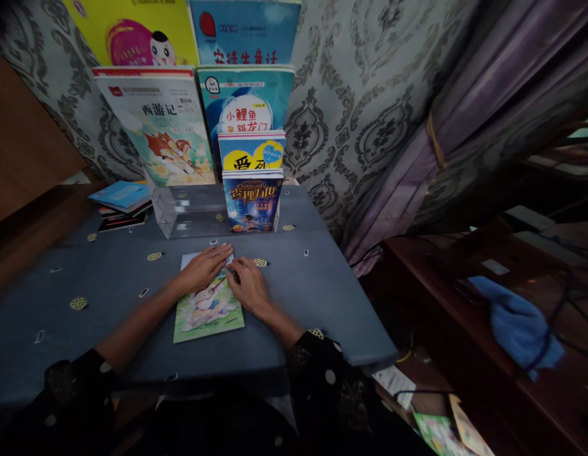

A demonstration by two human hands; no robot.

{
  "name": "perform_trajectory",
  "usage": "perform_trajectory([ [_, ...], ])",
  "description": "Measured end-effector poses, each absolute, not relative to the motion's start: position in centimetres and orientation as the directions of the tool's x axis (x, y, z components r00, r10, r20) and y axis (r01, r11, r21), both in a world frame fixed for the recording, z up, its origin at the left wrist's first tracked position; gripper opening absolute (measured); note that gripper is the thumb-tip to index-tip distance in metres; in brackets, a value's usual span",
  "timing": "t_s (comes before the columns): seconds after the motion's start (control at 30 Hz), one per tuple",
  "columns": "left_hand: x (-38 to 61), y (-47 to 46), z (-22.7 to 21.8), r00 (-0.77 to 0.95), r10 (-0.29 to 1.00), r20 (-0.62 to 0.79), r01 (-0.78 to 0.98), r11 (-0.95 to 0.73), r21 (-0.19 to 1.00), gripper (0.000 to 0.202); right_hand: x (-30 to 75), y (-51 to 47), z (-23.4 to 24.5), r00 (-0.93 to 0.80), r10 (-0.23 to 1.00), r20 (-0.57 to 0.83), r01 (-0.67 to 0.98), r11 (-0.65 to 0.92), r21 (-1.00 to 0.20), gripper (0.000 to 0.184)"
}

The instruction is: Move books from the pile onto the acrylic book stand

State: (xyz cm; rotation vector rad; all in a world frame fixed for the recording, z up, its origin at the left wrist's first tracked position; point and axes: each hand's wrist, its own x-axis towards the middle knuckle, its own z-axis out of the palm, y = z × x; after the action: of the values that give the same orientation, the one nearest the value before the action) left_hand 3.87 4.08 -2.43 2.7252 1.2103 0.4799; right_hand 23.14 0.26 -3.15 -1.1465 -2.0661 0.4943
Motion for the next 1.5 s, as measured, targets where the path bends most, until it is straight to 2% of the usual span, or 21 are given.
perform_trajectory([
  [0.2, 4.0, 3.8, -2.1, 0.639, 0.734, 0.229, 0.697, -0.679, 0.229, 0.046, 23.3, 0.4, -3.1, -0.336, 0.854, 0.397, 0.543, 0.520, -0.659, 0.023],
  [0.4, 4.2, 3.5, -2.0, 0.642, 0.726, 0.244, 0.706, -0.685, 0.181, 0.044, 23.0, 0.2, -3.3, -0.359, 0.835, 0.417, 0.587, 0.550, -0.594, 0.024],
  [0.6, 3.4, 2.0, -1.5, 0.547, 0.799, 0.248, 0.797, -0.588, 0.138, 0.042, 22.9, -0.2, -3.4, -0.399, 0.822, 0.407, 0.661, 0.565, -0.494, 0.031],
  [0.77, 0.1, -0.2, -1.4, 0.427, 0.863, 0.272, 0.879, -0.466, 0.101, 0.041, 23.0, -0.3, -3.3, -0.409, 0.825, 0.391, 0.680, 0.561, -0.472, 0.031],
  [0.93, -2.2, -1.8, -1.2, 0.316, 0.906, 0.281, 0.921, -0.364, 0.139, 0.045, 23.1, 0.2, -3.4, -0.412, 0.818, 0.401, 0.649, 0.572, -0.502, 0.030],
  [1.17, -1.8, -1.8, -0.8, 0.317, 0.904, 0.288, 0.919, -0.368, 0.142, 0.043, 22.9, 3.8, -2.8, -0.500, 0.779, 0.378, 0.578, 0.625, -0.525, 0.031],
  [1.3, -1.6, -1.3, -1.0, 0.356, 0.892, 0.278, 0.908, -0.401, 0.124, 0.044, 22.9, 5.6, -2.7, -0.470, 0.800, 0.373, 0.535, 0.594, -0.600, 0.031],
  [1.5, 1.4, 0.3, -1.3, 0.487, 0.843, 0.228, 0.833, -0.527, 0.169, 0.045, 23.3, 6.1, -2.4, -0.471, 0.813, 0.342, 0.494, 0.564, -0.662, 0.027],
])
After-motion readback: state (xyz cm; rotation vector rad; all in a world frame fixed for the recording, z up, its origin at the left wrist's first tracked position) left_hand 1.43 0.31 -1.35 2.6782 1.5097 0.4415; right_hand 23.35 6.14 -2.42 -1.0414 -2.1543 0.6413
